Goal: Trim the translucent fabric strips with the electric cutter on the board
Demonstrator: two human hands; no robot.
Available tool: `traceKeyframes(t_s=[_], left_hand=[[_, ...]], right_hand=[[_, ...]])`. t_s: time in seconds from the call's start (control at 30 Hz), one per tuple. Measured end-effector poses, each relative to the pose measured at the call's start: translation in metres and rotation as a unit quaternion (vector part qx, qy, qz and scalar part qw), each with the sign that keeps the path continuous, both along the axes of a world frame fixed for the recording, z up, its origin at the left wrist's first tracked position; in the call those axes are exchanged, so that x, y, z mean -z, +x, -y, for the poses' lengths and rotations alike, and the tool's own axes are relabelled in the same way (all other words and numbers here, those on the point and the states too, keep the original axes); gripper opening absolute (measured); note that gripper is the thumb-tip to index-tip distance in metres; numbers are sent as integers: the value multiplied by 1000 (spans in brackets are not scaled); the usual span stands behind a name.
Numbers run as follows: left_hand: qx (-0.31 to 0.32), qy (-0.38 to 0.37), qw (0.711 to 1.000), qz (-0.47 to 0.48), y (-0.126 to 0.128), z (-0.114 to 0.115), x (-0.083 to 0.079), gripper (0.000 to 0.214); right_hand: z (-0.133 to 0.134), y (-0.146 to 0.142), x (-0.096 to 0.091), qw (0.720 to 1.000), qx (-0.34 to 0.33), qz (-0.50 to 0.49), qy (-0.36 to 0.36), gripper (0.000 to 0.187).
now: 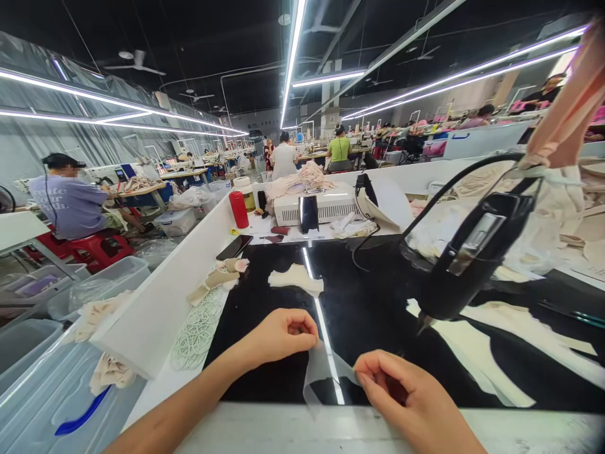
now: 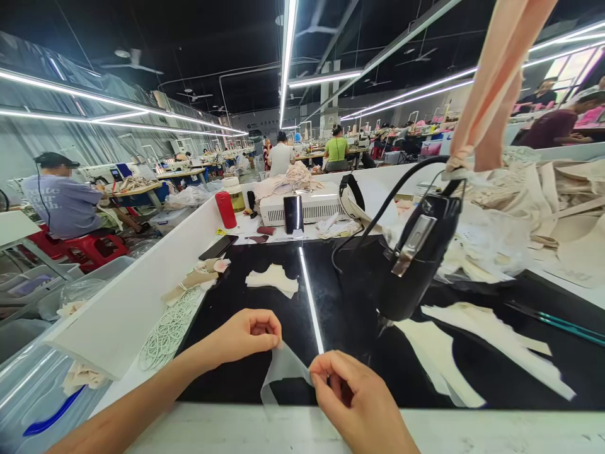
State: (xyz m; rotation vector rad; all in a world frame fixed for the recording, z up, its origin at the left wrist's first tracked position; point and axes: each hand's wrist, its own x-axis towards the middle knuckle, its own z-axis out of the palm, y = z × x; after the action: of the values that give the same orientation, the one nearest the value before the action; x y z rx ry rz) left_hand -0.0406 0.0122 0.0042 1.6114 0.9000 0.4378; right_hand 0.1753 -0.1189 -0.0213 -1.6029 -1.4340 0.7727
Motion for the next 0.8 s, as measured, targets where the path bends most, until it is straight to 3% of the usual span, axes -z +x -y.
traceKeyframes(t_s=[0.13, 0.23, 0.37, 0.47, 0.6, 0.7, 0.8], left_hand=[[21, -12, 999, 33, 2, 5, -4, 16], [56, -40, 994, 85, 6, 12, -11, 24], [95, -54, 983, 145, 12, 19, -20, 36], [109, -52, 980, 159, 16, 19, -21, 40], [97, -24, 987, 125, 16, 13, -15, 35], [75, 41, 994, 72, 12, 7, -6, 32], [60, 136, 989, 14, 7, 5, 4, 25]], right_hand=[[4, 1, -4, 999, -42, -28, 10, 19], [5, 5, -7, 989, -88, -116, 24, 26], [5, 3, -9, 983, -29, -177, 19, 31], [0, -1, -4, 988, -57, -143, 17, 32], [-8, 0, 12, 994, -94, -18, 52, 25], [-15, 4, 24, 987, -67, 100, 107, 24], [-20, 8, 33, 976, -56, 150, 150, 24]])
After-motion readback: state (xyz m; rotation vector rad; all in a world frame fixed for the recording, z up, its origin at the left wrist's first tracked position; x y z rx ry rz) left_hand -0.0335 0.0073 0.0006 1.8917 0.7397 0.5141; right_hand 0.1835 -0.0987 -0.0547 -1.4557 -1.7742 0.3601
